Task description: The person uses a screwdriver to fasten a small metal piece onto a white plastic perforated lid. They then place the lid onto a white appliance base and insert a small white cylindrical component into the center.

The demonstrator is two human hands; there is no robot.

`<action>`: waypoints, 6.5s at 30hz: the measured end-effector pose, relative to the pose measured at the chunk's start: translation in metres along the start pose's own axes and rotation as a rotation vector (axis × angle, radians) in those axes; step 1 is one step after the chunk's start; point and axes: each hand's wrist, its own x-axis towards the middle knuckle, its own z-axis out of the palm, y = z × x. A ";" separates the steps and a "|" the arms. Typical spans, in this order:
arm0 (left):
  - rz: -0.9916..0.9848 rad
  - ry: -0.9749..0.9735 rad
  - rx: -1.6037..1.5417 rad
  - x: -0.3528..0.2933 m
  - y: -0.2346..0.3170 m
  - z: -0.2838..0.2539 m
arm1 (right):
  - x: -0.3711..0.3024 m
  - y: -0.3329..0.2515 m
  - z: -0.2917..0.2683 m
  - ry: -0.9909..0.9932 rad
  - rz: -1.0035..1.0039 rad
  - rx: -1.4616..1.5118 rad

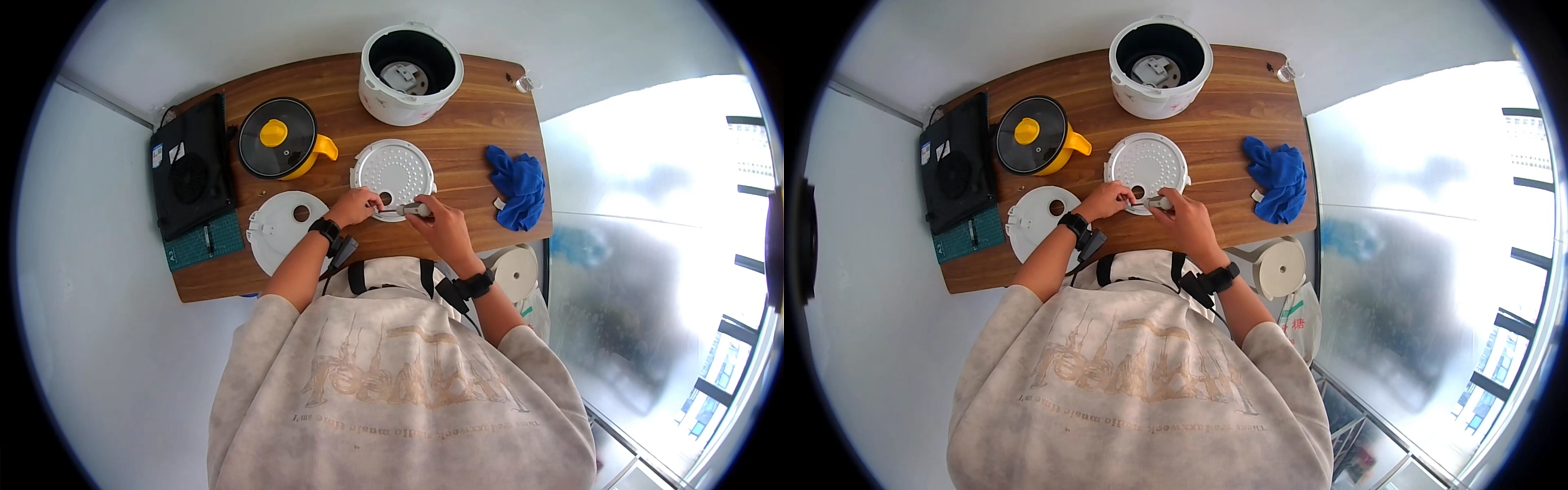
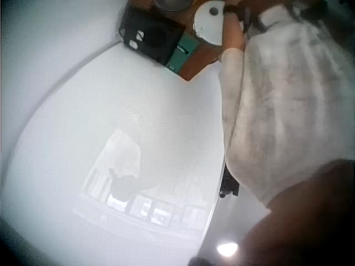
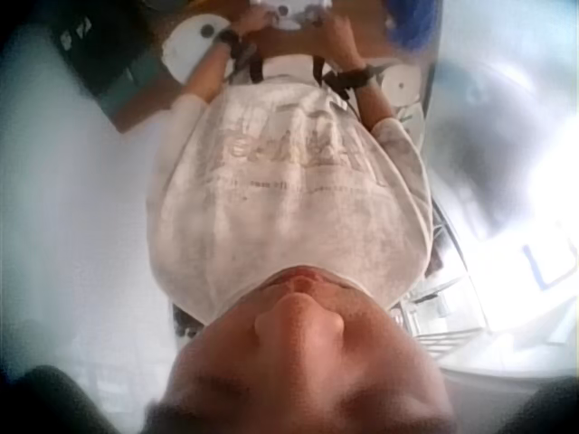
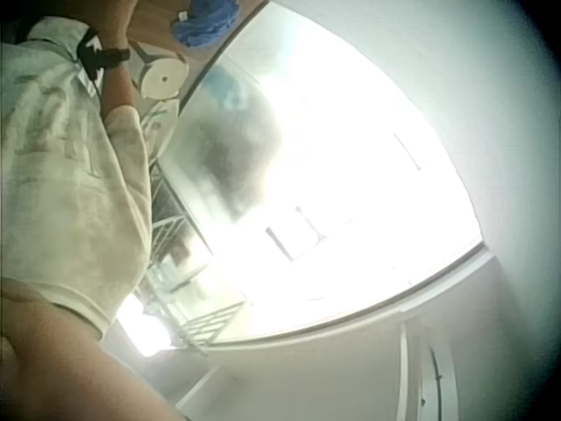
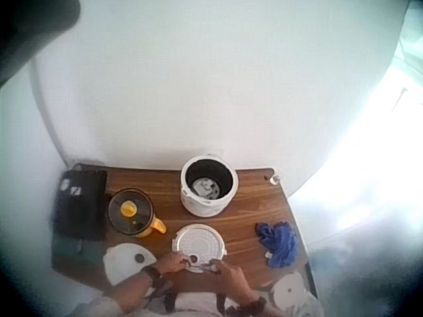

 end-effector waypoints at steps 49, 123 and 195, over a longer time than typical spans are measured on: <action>-0.022 0.020 0.027 0.000 0.004 0.000 | -0.005 -0.003 -0.009 -0.036 -0.079 0.017; -0.193 -0.115 -0.128 0.003 0.004 -0.001 | 0.048 0.080 0.092 -0.309 0.312 0.178; -0.173 -0.044 -0.303 0.001 -0.012 0.015 | 0.035 0.065 0.106 -0.334 0.103 -0.276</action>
